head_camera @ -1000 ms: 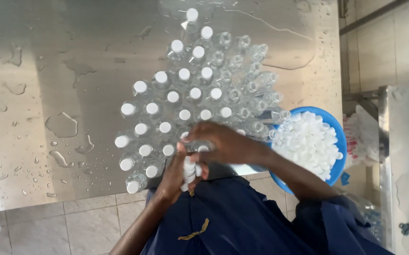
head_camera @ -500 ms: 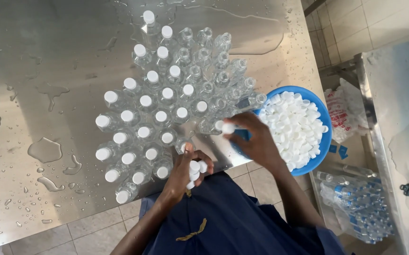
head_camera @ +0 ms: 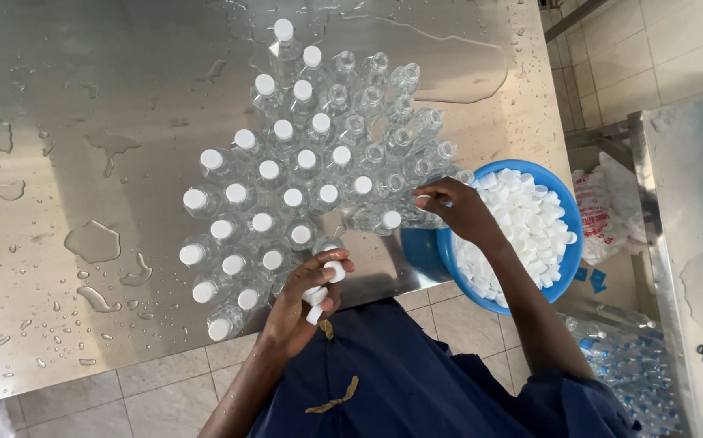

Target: The person picks up clear plastic bottles from a stainless steel table and screws white caps onto them. The person then places the capped bottles into a larger group of finished bottles on the left side of the table.

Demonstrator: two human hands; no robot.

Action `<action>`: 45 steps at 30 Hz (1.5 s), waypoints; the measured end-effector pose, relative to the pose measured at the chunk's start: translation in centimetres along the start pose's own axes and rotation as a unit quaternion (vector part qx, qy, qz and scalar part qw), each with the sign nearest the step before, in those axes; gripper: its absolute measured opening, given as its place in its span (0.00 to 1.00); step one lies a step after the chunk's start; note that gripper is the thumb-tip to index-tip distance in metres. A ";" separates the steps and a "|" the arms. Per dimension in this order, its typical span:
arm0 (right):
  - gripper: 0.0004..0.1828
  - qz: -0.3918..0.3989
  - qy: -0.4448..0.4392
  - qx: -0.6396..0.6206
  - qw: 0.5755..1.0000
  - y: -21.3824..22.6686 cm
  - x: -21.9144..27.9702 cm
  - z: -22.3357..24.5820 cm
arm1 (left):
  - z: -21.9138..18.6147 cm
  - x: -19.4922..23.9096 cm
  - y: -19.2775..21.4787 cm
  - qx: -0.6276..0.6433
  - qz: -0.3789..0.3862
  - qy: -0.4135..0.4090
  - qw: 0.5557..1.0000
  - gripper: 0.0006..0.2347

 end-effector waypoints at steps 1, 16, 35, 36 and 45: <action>0.21 0.004 0.001 0.000 1.000 0.0 -0.3 0.0 | 0.2 -0.2 0.3 0.001 -0.004 -0.001 1.000 0.18; 0.23 -0.098 0.187 0.171 0.962 -0.8 4.9 7.8 | -0.5 -1.3 -2.4 -0.089 -0.024 -0.026 0.995 0.14; 0.21 0.026 0.203 0.332 0.921 -3.1 -4.6 2.8 | -0.4 -0.5 1.0 0.012 -0.105 -0.025 0.994 0.19; 0.24 0.041 0.185 0.338 0.922 -3.1 -4.7 2.6 | -0.7 -0.4 1.1 0.012 -0.104 -0.029 0.994 0.19; 0.14 0.147 0.116 0.120 0.975 -2.8 -8.3 3.1 | -0.6 0.2 0.3 0.014 -0.043 -0.012 0.999 0.10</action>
Point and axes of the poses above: each hand's wrist, its own x-axis away from the middle knuckle, its own y-axis out of the back of the hand, z = x × y, the point moved 10 cm from there along -x, towards the middle knuckle, and after that the axes turned 3 degrees about -x, right-handed, at the moved point
